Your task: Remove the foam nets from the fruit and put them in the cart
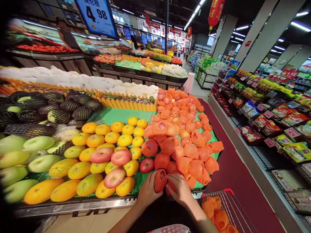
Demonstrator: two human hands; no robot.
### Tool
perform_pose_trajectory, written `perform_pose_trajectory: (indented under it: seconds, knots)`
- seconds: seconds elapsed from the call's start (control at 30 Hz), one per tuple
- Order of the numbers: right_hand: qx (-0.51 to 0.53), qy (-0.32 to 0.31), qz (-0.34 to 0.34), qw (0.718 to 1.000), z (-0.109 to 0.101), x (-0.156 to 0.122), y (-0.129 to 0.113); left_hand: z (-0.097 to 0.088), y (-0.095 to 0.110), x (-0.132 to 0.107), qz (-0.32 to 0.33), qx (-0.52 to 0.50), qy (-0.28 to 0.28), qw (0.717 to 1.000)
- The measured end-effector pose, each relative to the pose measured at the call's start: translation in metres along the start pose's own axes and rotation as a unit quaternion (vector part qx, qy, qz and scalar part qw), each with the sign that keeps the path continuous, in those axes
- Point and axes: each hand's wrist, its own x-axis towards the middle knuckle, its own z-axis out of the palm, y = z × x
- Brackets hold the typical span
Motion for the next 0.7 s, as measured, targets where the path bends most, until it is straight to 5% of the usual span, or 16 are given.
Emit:
perform_pose_trajectory:
  seconds: [0.23,0.47,0.7]
  knots:
    - [0.045,0.004,-0.005,0.999,0.010,0.032,-0.019,-0.047,0.021,-0.008,0.146,0.092,0.125,0.977]
    - [0.055,-0.156,0.079,0.983,0.009,0.039,-0.024,-0.055,0.021,-0.018,0.140,0.091,0.230,0.959]
    - [0.100,-0.121,0.095,0.983,0.035,0.009,-0.002,-0.052,0.027,-0.024,0.285,0.081,0.152,0.943]
